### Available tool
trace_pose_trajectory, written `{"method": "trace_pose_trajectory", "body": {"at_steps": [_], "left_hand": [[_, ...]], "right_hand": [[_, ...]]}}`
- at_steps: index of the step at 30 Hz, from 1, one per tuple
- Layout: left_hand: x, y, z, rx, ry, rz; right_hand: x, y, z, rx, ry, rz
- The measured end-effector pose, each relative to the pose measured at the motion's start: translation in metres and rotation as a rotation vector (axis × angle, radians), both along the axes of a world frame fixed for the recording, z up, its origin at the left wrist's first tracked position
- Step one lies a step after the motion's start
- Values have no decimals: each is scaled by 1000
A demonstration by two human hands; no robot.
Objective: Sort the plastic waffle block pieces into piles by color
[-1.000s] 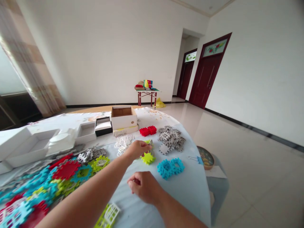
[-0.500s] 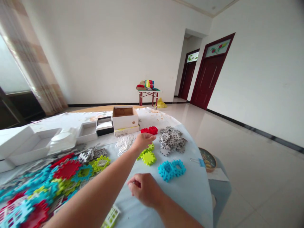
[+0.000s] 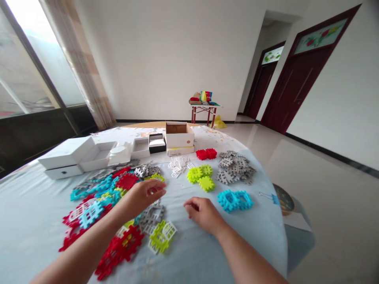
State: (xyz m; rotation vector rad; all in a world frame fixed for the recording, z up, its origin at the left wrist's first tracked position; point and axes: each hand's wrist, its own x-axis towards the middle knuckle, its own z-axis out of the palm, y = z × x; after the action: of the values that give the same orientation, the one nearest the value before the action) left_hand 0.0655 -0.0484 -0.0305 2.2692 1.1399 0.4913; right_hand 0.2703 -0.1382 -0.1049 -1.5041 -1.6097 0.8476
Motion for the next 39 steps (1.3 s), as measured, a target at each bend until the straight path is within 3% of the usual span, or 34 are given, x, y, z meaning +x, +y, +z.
{"method": "trace_pose_trajectory", "body": {"at_steps": [7,13,19,23,28,33,36,39], "left_hand": [[-23,-15,-19,159,232,-146],[-32,-14,-22,137,313,-261],[-33,-9,-29,150,368,-151],[-36,-8,-37,180,369,-158],[-37,-7,-30,187,299,-122],[-11,-4,-6,158,56,-100],[27,-5,8,60,26,-158],[71,-4,11,-13,13,-220]], "right_hand": [[0,0,-2,-23,4,4],[1,1,-2,-23,17,4],[1,2,-5,0,44,-6],[0,2,-3,-6,45,-9],[-1,2,-4,-17,26,-21],[-2,2,-2,-31,-11,-40],[-3,1,2,-32,-67,-48],[-3,1,5,-8,-118,-38]]}}
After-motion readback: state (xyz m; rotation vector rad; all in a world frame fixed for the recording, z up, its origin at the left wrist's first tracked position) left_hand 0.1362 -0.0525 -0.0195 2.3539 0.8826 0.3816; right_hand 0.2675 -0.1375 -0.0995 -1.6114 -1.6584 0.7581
